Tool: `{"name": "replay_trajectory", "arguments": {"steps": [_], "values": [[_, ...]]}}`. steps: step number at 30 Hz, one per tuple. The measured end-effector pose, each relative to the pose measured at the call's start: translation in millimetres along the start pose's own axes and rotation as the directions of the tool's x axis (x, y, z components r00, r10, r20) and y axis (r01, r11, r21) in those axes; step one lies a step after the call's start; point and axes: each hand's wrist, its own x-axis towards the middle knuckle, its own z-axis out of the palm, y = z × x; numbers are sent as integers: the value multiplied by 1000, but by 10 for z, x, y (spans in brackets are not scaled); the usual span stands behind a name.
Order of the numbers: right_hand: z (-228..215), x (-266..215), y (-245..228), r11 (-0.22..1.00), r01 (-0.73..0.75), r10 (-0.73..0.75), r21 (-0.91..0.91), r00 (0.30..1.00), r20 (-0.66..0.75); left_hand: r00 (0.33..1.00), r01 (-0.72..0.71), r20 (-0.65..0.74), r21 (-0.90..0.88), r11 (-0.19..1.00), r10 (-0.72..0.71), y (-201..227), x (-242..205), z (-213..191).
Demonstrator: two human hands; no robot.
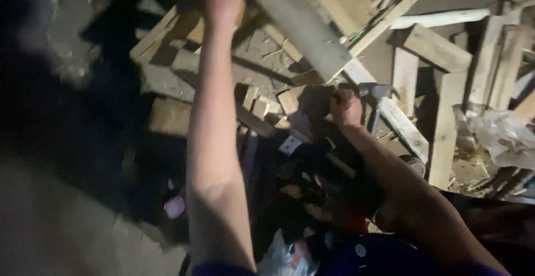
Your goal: The person dismantles wooden pallets on the ground, pulling nails and separating planks. They hold boards steady, use a hammer to extract nails and pry pieces apart, and move detached planks and scrap wood aside onto a growing pile.
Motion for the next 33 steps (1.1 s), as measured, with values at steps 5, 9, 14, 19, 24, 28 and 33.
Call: {"name": "replay_trajectory", "arguments": {"steps": [5,9,14,19,24,28,33], "values": [[-821,-7,-637,910,320,-234,265,922,-309,995,-92,36,-77,993,95,138,64,51],[-1265,89,-194,929,226,-68,294,883,-465,997,-70,17,-45,997,70,120,32,54],[-1355,300,940,993,-85,119,84,800,-588,996,-25,88,150,988,12,569,37,-67],[-1250,166,1393,961,-270,264,68,806,-530,988,13,145,194,981,-42,519,35,-65],[-1054,-184,1308,932,-357,352,61,853,-386,989,-22,148,232,973,-13,575,58,-70],[-964,-371,1358,938,-344,322,40,826,-462,984,-110,160,165,980,83,446,40,-64],[-1092,-199,1233,961,-244,277,133,882,-381,983,-126,155,184,975,97,511,41,-90]]}}
